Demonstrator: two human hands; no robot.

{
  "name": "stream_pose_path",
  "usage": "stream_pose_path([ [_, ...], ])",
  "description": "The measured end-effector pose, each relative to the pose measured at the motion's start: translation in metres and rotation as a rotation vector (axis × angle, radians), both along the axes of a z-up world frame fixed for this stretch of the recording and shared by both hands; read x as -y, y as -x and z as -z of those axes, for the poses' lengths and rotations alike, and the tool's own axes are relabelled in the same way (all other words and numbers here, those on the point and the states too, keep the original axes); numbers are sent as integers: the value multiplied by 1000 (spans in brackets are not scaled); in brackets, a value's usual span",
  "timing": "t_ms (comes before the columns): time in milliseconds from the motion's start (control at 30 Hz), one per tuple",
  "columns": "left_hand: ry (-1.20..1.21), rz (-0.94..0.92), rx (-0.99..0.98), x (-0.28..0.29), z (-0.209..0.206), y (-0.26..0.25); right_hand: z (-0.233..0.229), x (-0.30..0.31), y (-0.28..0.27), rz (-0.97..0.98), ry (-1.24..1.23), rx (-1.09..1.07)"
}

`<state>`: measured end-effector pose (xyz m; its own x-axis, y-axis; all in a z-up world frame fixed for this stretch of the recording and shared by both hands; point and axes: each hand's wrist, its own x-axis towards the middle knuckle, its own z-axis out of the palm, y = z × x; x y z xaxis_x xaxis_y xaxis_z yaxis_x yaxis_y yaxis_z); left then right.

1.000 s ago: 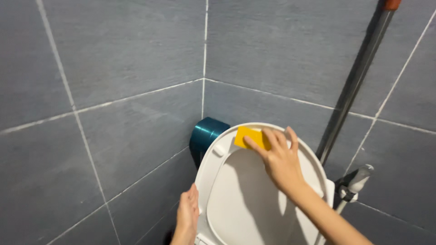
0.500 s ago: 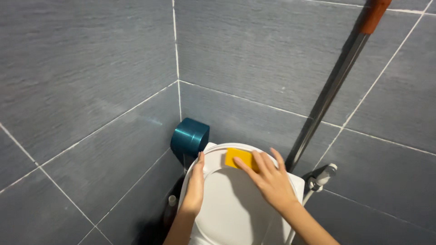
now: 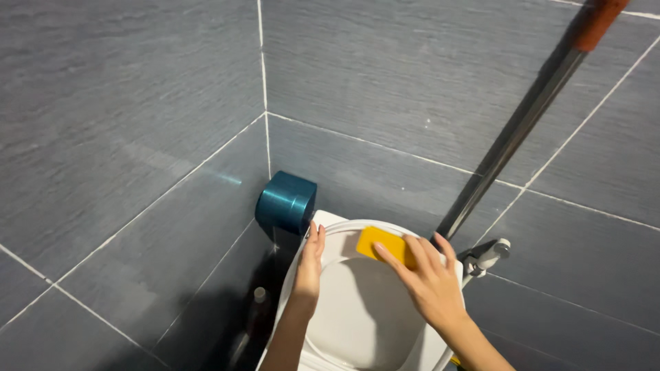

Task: The person cleans a white toilet in a tiled bathroom using a yellow sponge. They wipe the rim, seat, and lid, repeatedly dipping the sponge into a red bucket of soapy water to rinse it. The person finishes by wiping the top of the toilet tank.

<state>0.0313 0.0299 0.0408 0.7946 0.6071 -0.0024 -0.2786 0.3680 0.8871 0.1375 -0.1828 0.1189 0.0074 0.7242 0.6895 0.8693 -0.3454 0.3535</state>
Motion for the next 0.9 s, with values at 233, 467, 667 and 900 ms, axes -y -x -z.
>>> stream_pose_path([
  [233,81,19,-54,-5,-6,2,-3,-79,27,-77,43,-35],
  [467,41,62,-58,2,-20,7,-11,-57,14,-47,35,-28],
  [667,-25,129,-4,-7,-8,8,-1,-1,3,166,-31,-99],
  [900,-107,108,8,-9,7,3,27,61,6,334,-209,-283],
])
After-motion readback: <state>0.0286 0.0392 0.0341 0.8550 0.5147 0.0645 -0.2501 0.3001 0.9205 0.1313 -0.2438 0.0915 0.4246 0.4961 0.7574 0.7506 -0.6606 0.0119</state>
